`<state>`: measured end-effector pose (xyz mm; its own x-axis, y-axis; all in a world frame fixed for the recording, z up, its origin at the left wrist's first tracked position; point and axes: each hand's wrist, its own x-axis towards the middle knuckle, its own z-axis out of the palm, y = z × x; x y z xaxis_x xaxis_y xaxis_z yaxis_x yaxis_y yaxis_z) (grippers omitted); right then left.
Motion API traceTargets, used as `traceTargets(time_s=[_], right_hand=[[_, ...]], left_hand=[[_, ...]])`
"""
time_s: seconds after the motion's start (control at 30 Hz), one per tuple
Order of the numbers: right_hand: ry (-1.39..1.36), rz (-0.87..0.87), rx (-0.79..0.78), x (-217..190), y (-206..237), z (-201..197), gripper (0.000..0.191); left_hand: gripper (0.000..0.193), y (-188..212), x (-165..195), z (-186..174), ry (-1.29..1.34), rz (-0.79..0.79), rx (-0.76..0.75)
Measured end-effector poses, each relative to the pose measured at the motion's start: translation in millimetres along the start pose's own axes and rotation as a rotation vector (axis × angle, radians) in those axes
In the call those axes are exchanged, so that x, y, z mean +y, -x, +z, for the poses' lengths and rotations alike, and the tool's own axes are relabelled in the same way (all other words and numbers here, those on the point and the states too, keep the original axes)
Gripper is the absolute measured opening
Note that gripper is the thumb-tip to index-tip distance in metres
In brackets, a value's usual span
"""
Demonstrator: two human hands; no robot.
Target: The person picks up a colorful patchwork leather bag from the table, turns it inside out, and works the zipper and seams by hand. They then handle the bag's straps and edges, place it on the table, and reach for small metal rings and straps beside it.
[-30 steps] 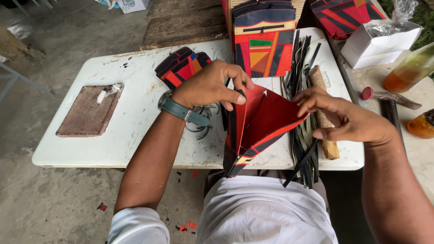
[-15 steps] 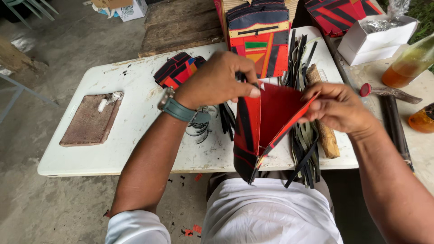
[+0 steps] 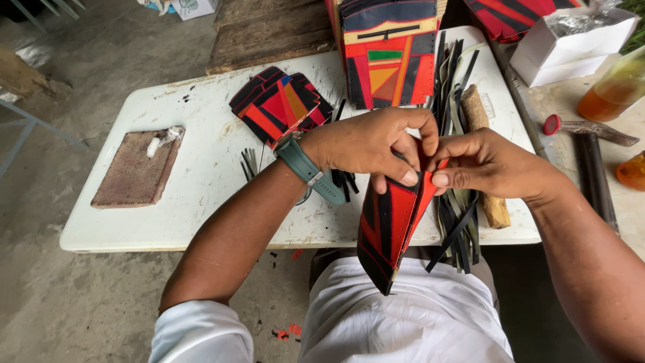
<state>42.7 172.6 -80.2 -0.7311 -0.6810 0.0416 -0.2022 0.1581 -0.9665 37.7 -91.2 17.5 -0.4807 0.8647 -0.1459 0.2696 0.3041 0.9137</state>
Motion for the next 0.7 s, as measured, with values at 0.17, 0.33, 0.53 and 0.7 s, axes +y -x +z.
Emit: traceTargets(time_s=[0.17, 0.33, 0.53, 0.7], right_hand=[[-0.059, -0.062, 0.074, -2.7, 5.9, 14.4, 0.019], [-0.075, -0.078, 0.091, -5.1, 3.7, 21.3, 0.019], [-0.043, -0.097, 0.082, -10.5, 3.9, 25.9, 0.018], [-0.030, -0.037, 0.095, -13.8, 2.1, 26.4, 0.016]], left_hand=[[0.041, 2.8, -7.3, 9.7, 0.050, 0.066, 0.077], [0.043, 2.0, -11.6, 9.8, 0.075, 0.112, 0.103], [0.044, 2.9, -12.5, 10.0, 0.049, 0.073, 0.130], [0.044, 3.2, -12.8, 10.6, 0.069, 0.103, 0.137]])
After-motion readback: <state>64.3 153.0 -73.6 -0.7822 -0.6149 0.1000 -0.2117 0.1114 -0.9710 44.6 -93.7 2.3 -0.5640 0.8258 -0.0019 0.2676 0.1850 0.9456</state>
